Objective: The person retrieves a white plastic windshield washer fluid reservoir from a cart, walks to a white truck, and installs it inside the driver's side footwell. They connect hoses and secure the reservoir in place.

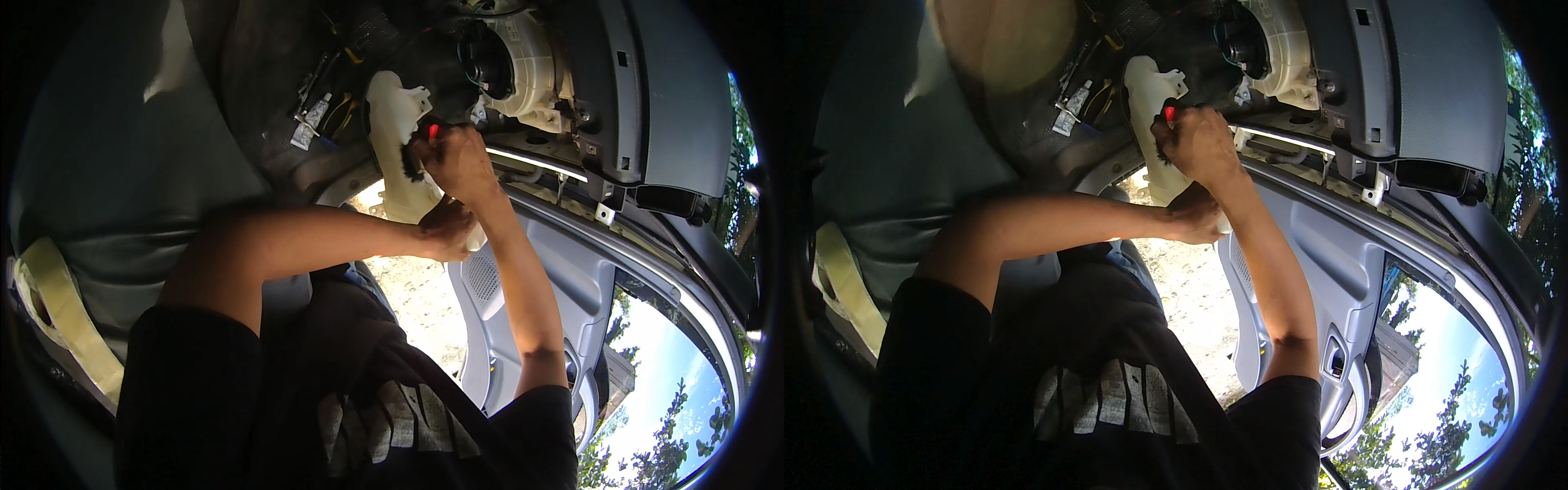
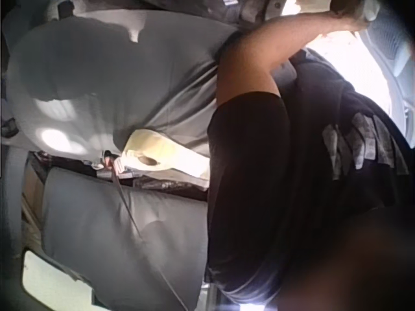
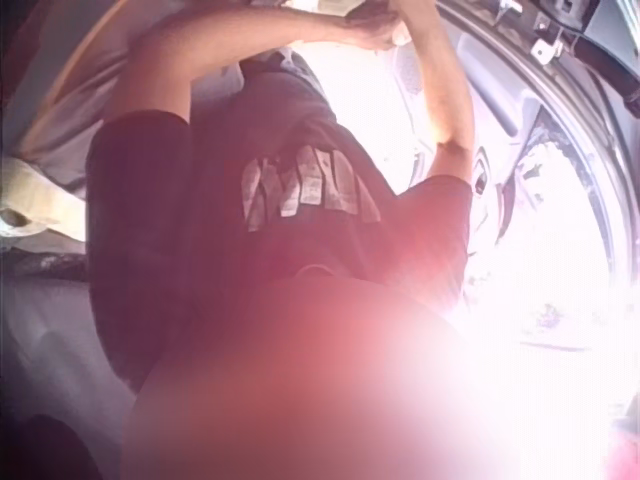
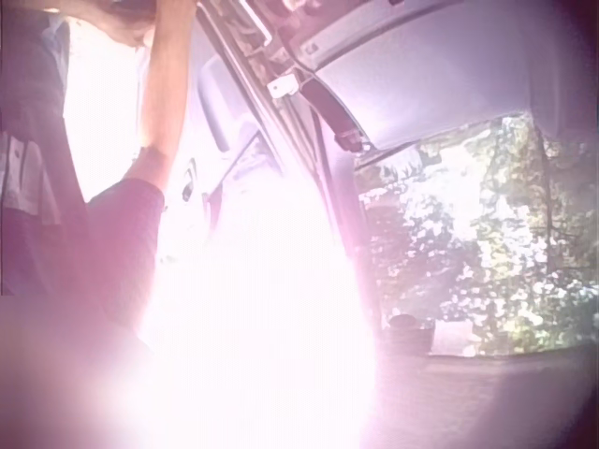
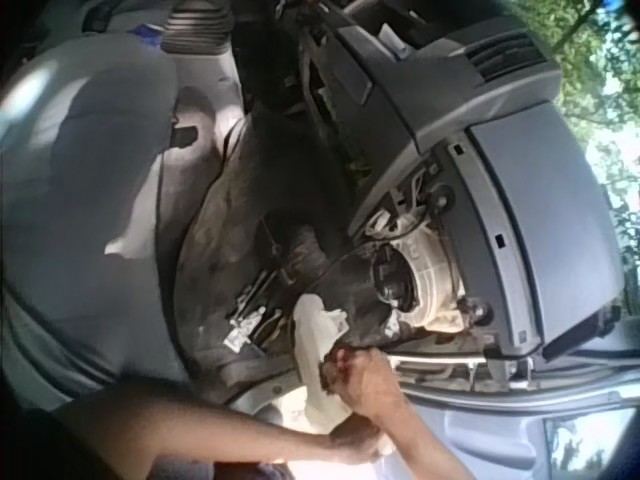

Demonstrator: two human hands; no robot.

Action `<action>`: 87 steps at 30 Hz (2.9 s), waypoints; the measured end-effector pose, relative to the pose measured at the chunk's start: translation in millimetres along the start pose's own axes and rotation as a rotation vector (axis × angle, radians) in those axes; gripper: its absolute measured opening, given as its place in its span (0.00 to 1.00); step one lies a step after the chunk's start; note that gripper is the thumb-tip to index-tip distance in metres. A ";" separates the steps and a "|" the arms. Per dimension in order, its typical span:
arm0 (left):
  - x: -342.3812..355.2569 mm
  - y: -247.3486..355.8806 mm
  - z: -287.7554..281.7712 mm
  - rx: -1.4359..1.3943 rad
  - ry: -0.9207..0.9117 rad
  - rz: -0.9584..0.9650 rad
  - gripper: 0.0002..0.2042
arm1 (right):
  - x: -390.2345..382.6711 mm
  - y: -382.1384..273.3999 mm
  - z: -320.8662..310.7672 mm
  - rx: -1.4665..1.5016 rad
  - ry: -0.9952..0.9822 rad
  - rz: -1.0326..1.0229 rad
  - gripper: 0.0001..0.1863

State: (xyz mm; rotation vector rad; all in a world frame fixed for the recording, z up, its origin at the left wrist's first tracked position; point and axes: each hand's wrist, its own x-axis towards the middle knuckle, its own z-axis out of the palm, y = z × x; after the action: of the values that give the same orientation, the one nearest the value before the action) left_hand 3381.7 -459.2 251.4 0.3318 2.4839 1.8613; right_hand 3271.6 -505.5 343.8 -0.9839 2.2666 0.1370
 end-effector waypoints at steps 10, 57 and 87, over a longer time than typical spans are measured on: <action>4.4 -9.1 17.5 -0.168 -0.101 -0.020 0.23 | -21.9 3.4 19.9 -0.138 0.161 -0.106 0.12; 55.0 78.6 -94.6 0.086 0.186 0.264 0.25 | -114.1 33.6 121.2 0.906 1.153 0.270 0.43; 123.3 -53.5 -268.6 -0.094 0.225 -0.331 0.14 | -158.4 10.1 120.8 0.868 1.177 0.490 0.50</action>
State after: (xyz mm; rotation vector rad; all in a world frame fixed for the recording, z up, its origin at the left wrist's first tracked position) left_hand 3214.5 -705.4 291.7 -0.2902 2.3818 1.9530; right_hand 3408.2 -360.1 343.9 0.0763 2.9961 -1.4313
